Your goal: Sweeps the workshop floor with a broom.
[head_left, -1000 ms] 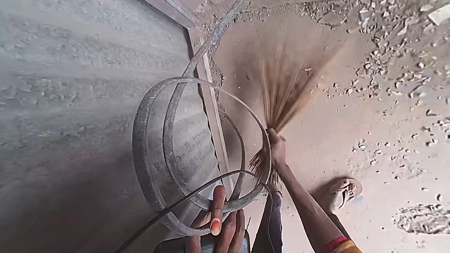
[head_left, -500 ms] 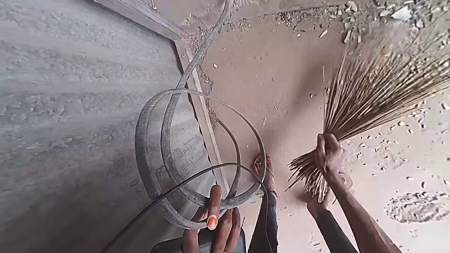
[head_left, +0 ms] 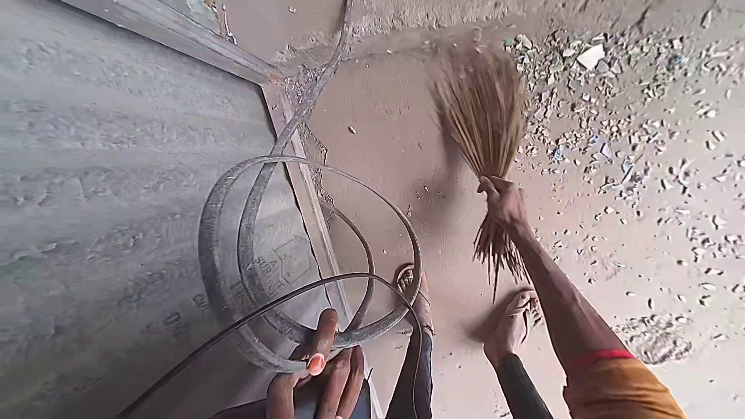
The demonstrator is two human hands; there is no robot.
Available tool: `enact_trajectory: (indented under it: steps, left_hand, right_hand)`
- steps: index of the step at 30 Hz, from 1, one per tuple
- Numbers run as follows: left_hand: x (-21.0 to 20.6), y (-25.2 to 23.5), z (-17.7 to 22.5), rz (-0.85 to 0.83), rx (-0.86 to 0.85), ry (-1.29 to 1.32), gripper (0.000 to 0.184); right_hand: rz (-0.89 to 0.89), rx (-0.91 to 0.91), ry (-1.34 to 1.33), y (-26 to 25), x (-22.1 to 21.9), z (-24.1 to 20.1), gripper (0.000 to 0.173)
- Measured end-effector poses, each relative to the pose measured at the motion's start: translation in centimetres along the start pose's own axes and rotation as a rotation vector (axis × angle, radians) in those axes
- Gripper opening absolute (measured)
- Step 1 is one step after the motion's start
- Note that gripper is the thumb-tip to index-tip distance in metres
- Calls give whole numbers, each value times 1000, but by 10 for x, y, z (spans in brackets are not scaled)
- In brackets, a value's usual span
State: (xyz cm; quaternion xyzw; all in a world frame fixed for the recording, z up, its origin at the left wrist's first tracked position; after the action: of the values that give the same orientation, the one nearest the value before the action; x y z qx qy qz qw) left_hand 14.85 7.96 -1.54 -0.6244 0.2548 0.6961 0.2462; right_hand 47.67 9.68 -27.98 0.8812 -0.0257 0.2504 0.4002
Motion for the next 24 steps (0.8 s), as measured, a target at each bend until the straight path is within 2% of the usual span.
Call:
enact_trajectory:
  steps: [2, 4, 6, 7, 10, 11, 13, 14, 16, 18, 20, 24]
  left_hand:
    - [3, 1, -3, 15, -18, 33, 25]
    - [4, 3, -1, -9, -30, 29, 25]
    - [1, 4, 1, -1, -50, 27, 26]
    - [0, 3, 0, 1, -50, 36, 26]
    - [-1, 1, -2, -53, 3, 31, 26]
    - [-1, -1, -2, -87, 20, 19, 28]
    - [-2, -4, -3, -129, 50, -22, 29]
    - [-2, -3, -3, -136, 62, -45, 30]
    - [-2, -3, -4, -123, 56, -115, 28]
    - [-3, -1, -4, -95, 73, -156, 28]
    - [1, -2, -6, -114, 68, -151, 29]
    - [4, -9, -7, -216, 60, -16, 26]
  right_hand:
    - [152, -98, -104, 36, 45, 43, 47]
    - [312, -177, -282, 77, 78, 62, 43]
    - [391, -157, -365, 110, 84, 52, 34]
    - [373, -84, -347, 121, 75, 36, 31]
    - [126, 151, -187, 127, -2, -46, 36]
    - [-28, 209, -102, 118, -35, -78, 37]
    - [-446, 236, 139, 89, -101, -134, 38]
    - [-561, 252, 255, 70, -124, -154, 37]
    - [-537, 257, 273, 28, -141, -167, 34]
    - [-467, 120, 180, -9, -117, -150, 36]
    - [-291, 25, 42, -16, -65, -106, 36]
    - [120, -110, -187, 41, 35, 0, 37]
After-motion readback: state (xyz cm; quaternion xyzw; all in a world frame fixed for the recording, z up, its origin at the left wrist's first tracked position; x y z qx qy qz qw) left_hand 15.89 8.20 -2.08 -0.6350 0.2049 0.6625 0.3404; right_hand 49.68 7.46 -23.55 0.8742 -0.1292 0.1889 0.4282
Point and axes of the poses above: each hand's wrist, its own y-axis away from the middle knuckle, its own x-axis out of the back of the hand, z = x × y, the point moved 7 cm from there along -y, towards the middle knuckle, and after that the axes turned 10 degrees about -z, right-handed, at the moved point
